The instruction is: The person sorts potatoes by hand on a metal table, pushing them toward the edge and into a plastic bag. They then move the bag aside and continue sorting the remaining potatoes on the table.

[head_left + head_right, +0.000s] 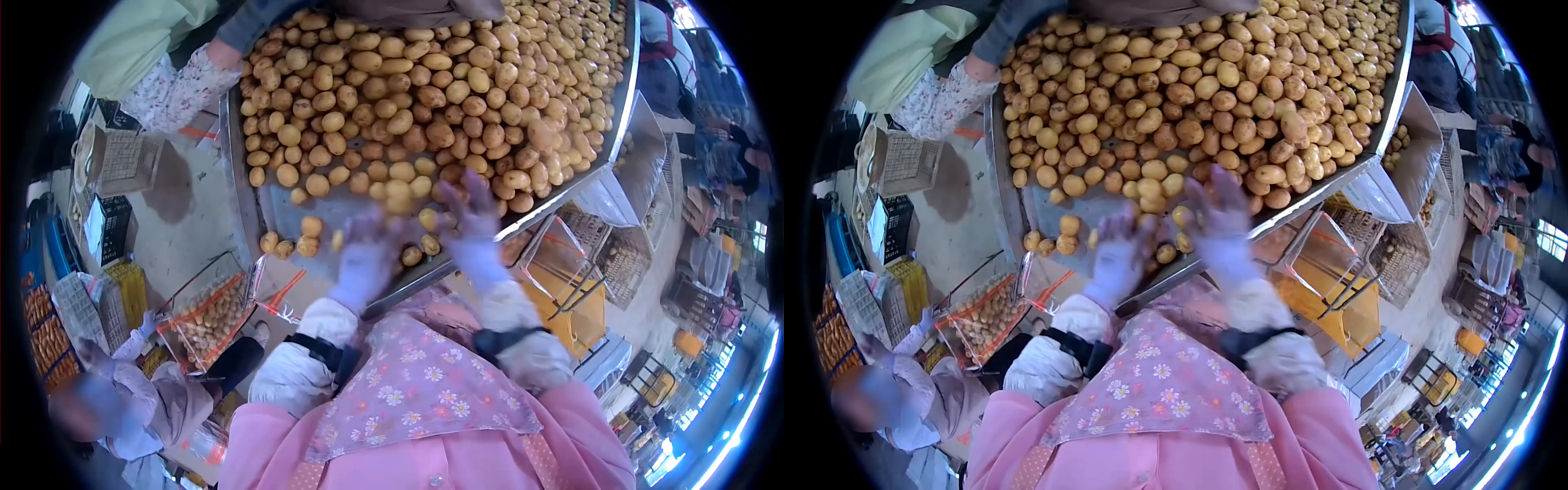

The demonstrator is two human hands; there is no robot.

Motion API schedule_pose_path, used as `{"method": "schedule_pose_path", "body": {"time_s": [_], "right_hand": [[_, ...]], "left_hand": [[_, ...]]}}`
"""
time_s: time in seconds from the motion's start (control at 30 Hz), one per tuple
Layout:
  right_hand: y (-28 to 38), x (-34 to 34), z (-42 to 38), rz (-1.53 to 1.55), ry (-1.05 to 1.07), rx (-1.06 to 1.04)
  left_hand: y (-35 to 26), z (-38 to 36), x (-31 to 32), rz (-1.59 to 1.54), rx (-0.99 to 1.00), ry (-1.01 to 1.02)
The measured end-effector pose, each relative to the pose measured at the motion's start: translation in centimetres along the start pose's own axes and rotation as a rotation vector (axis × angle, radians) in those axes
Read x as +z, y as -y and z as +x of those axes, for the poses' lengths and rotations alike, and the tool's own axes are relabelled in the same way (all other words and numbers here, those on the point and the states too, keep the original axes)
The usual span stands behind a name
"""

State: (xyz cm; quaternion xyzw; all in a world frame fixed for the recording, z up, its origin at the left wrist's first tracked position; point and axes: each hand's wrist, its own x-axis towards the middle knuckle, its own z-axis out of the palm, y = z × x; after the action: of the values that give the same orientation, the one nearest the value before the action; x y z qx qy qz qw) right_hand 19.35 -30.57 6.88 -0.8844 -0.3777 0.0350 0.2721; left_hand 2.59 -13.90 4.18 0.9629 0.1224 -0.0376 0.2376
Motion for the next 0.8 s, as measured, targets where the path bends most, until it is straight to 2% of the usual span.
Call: {"method": "schedule_pose_path", "body": {"time_s": [0.03, 0.07, 0.13, 0.17, 0.2, 0.23, 0.27, 0.33, 0.37, 0.4, 0.47, 0.5, 0.57, 0.6, 0.7, 0.77, 0.8], "right_hand": [[2.6, 3.0, 0.0, -0.25, 0.205, 0.147], [4.8, 4.5, 0.6, -0.255, 0.469, 0.209], [5.4, 5.0, -0.1, -0.286, 0.536, -0.075], [4.7, 3.6, 0.0, -0.249, 0.617, -0.258], [3.6, 3.0, 1.8, -0.063, 0.779, -0.072], [2.2, 2.7, 4.4, 0.12, 0.928, 0.115], [-0.9, 5.1, 3.7, -0.213, 0.377, -0.225], [2.5, 6.3, 8.7, -0.252, 0.27, -0.063], [4.5, 7.3, 10.5, -0.258, 0.206, 0.035], [6.5, 7.2, 11.6, -0.259, 0.204, 0.026], [9.2, 6.7, 13.0, -0.134, 0.596, 0.318], [8.2, 6.9, 11.6, -0.14, 0.594, 0.317], [4.7, 6.4, 5.7, -0.318, 0.503, -0.194], [4.3, 5.1, 3.7, -0.261, 0.508, -0.179], [3.7, 1.4, -1.8, -0.24, 0.513, -0.178], [2.8, 0.0, -4.0, -0.277, 0.515, -0.179], [2.3, -0.5, -5.1, -0.143, 0.484, -0.148]], "left_hand": [[-0.1, -1.4, 0.0, 0.001, -0.009, 0.003], [0.0, -2.7, 0.0, -0.072, 0.061, -0.024], [1.7, -4.1, -0.8, -0.137, 0.134, -0.049], [3.1, -5.2, -1.5, -0.164, 0.019, -0.005], [4.8, -6.0, -2.2, -0.192, -0.095, 0.036], [7.2, -6.6, -2.1, -0.206, -0.145, -0.109], [8.9, -7.1, -1.8, -0.22, -0.196, -0.249], [9.3, -3.2, -6.1, -0.12, -0.4, -0.195], [10.6, -0.5, -6.5, -0.141, -0.376, -0.322], [12.1, 2.3, -6.7, -0.159, -0.347, -0.453], [13.8, 6.5, -6.2, -0.178, -0.294, -0.461], [14.1, 7.1, -6.1, -0.183, -0.293, -0.465], [13.8, 7.7, -5.8, -0.088, -0.328, -0.31], [12.4, 7.0, -6.9, 0.007, -0.396, -0.121], [12.6, 3.0, -4.5, 0.16, -0.342, -0.093], [13.3, 1.6, -3.9, 0.101, -0.281, -0.166], [13.0, 1.4, -4.4, 0.048, -0.402, -0.132]]}}
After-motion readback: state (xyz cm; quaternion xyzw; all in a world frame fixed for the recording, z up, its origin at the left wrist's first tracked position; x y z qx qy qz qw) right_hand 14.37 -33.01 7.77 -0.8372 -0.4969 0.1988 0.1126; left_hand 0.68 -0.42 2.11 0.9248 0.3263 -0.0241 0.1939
